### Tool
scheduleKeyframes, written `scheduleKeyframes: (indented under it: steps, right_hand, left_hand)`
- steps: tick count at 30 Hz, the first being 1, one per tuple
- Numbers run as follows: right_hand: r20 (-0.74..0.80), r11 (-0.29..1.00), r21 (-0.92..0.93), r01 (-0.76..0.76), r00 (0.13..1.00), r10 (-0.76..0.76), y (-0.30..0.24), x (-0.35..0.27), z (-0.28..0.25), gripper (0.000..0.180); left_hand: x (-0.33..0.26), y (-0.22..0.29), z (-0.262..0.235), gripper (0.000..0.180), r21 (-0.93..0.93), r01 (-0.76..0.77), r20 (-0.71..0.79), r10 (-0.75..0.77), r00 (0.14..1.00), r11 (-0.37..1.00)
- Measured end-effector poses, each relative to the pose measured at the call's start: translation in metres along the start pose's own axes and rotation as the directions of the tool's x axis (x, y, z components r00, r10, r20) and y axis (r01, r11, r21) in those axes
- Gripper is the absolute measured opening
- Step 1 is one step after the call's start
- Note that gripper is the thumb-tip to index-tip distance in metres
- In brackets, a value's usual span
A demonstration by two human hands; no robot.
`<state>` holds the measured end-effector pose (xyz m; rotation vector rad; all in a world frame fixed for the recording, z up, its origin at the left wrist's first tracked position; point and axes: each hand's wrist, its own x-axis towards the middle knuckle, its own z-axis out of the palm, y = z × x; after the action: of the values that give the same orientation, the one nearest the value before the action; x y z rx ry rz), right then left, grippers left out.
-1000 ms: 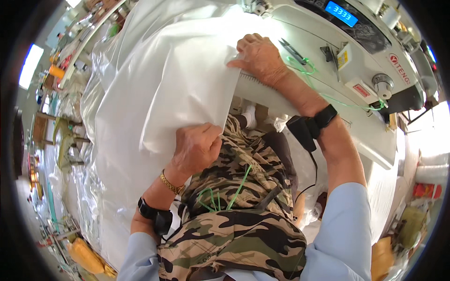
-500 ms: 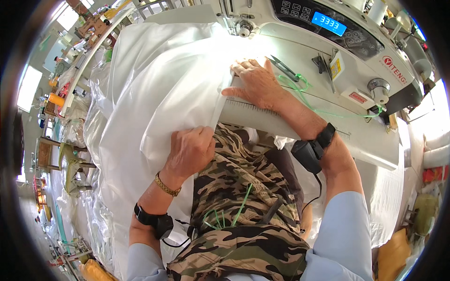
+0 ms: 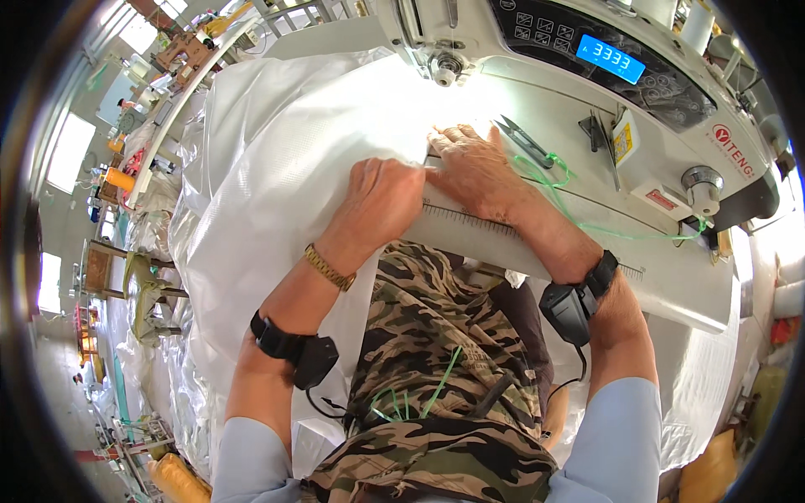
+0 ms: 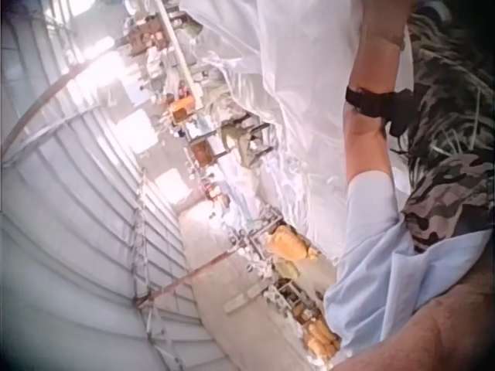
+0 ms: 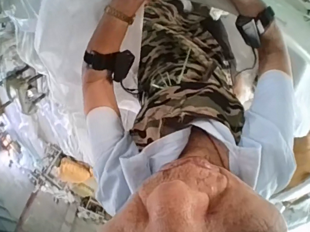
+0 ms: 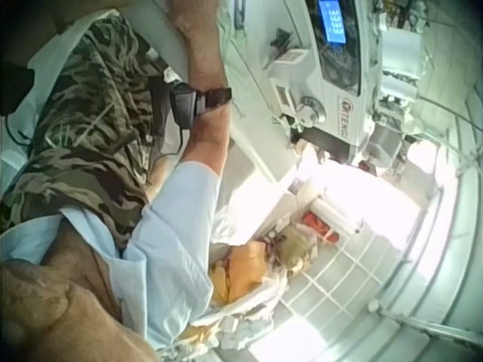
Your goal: Sewing and aligning large white plastic sheets using an industrial sewing machine.
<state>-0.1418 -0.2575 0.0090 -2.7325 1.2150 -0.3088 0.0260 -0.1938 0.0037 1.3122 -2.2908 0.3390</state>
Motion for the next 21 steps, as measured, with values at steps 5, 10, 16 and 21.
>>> scheduleKeyframes:
  steps: [5, 10, 16, 21]
  right_hand:
    - [-0.139, 1.0, -0.009, 0.026, 0.99, -0.027, 0.012, 0.0, 0.007, 0.046]
    - [-0.108, 0.999, 0.048, -0.002, 0.994, 0.007, 0.015, 0.007, 0.01, 0.038]
    - [-0.215, 0.996, 0.084, 0.004, 0.976, 0.014, 0.03, 0.01, 0.015, 0.029]
    - [-0.104, 0.981, 0.181, -0.072, 0.99, 0.091, 0.025, 0.01, 0.003, 0.026]
  left_hand:
    - [0.035, -0.001, 0.007, 0.013, -0.008, 0.074, 0.024, -0.073, 0.997, 0.997]
    - [0.055, -0.006, 0.008, 0.016, 0.008, 0.243, 0.173, -0.241, 0.955, 0.97]
    - [0.031, 0.01, 0.004, 0.013, 0.031, 0.352, 0.183, -0.352, 0.918, 0.935]
    - [0.004, 0.029, 0.001, 0.018, -0.018, 0.381, 0.12, -0.376, 0.919, 0.925]
